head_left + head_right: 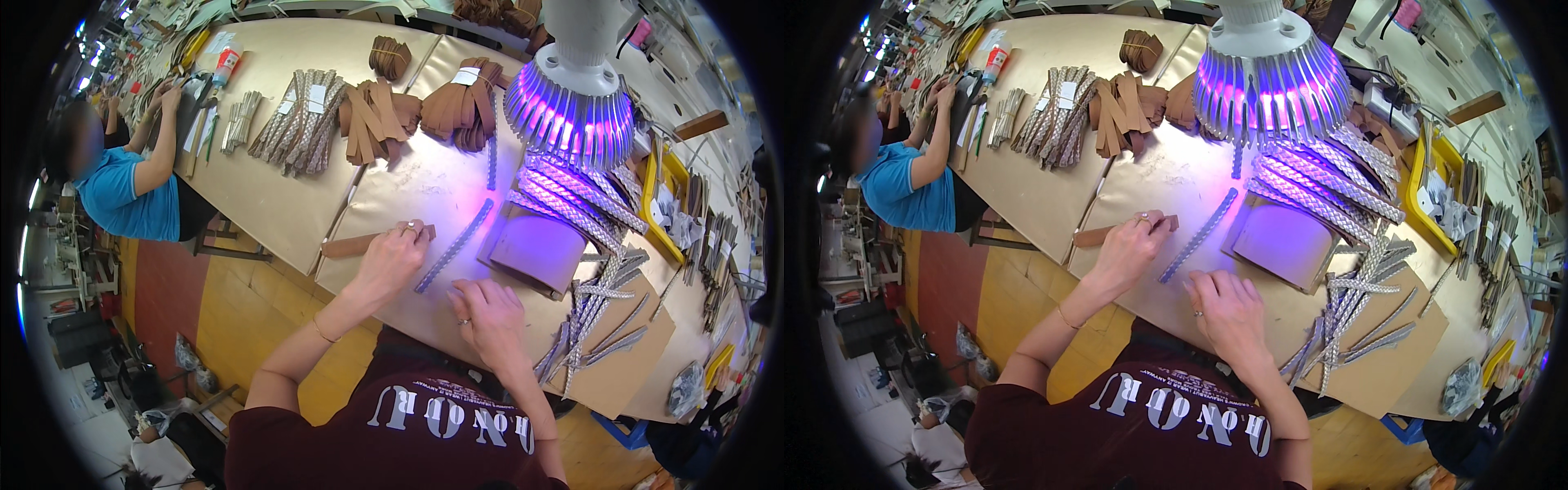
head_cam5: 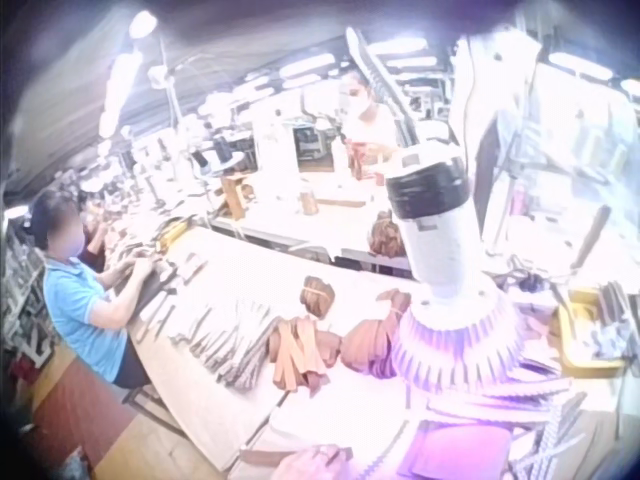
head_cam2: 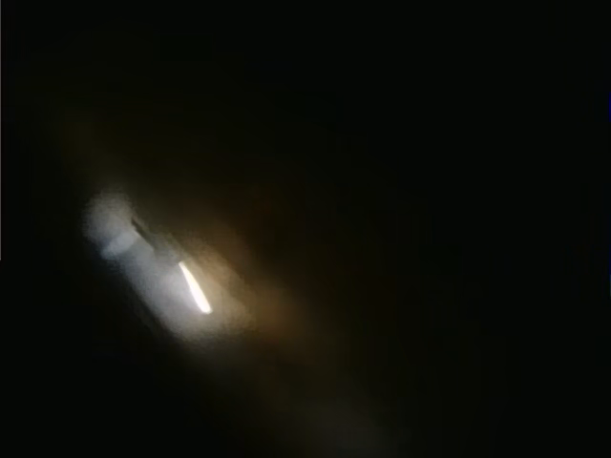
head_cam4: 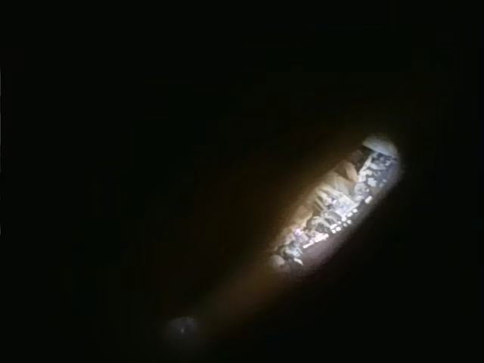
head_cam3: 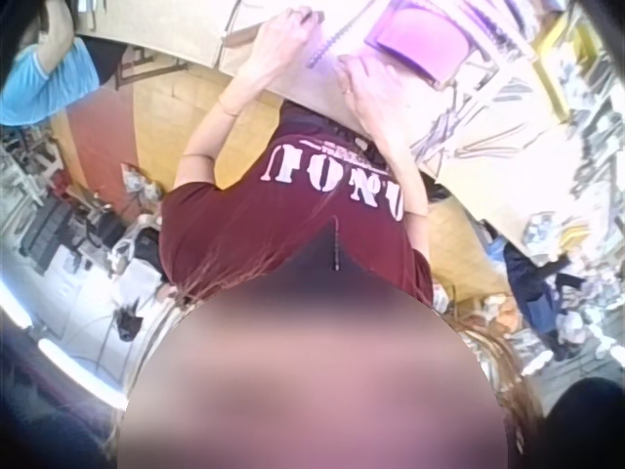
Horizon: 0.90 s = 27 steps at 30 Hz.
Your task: The person repeatedly picks up braided cords, wraps them around a cardboard form under a UV lamp, and places the finished pieces on the table. The process is repeated multiple times with different cords.
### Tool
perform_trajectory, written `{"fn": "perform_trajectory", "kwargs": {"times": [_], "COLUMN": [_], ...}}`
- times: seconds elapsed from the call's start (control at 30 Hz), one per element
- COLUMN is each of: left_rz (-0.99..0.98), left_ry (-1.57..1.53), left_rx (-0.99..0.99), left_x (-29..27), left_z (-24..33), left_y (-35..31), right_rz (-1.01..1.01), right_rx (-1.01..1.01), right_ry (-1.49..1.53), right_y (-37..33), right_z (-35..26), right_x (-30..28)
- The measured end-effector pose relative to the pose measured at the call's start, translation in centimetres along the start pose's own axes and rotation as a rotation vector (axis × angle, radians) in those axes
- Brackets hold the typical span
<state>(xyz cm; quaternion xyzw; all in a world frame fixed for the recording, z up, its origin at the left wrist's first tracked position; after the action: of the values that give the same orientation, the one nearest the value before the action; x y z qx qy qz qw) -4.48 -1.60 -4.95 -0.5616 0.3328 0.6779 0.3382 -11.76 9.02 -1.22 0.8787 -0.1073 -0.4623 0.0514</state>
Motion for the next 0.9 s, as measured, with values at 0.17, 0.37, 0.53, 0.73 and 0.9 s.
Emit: {"fn": "perform_trajectory", "kwargs": {"times": [0.17, 0.37, 0.53, 0.73, 0.9], "left_rz": [-0.001, -0.019, -0.002, 0.037, 0.017], "left_ry": [-0.027, -0.119, -0.124, -0.434, -0.509], "left_rx": [-0.008, -0.012, 0.012, -0.138, -0.144], "left_x": [0.0, 0.1, -0.2, -1.0, -1.1], "left_z": [-0.2, -0.8, -0.6, -2.4, -3.3], "left_y": [0.0, 0.2, 0.5, 0.8, 1.3], "right_rz": [-0.057, -0.115, -0.133, -0.146, -0.149], "right_rx": [0.037, 0.061, 0.058, 0.048, 0.009], "right_ry": [-0.007, -0.009, 0.009, -0.007, -0.051], "right_y": [-0.2, 0.0, 0.2, 1.2, 2.6], "right_z": [0.6, 0.9, 0.9, 0.8, 0.4], "right_x": [0.6, 1.3, 1.7, 2.8, 4.0]}}
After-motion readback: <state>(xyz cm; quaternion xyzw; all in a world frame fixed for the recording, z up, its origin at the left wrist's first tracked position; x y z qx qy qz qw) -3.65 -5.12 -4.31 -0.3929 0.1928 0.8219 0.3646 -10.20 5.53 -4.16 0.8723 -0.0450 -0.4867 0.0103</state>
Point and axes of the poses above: each hand's wrist, its own y-axis towards the middle knuckle, its own x-axis out of the palm, z = x × y, the point moved 10 cm from there along y, towards the middle knuckle, and after that the axes turned 5 degrees about -x, right-handed, at the moved point
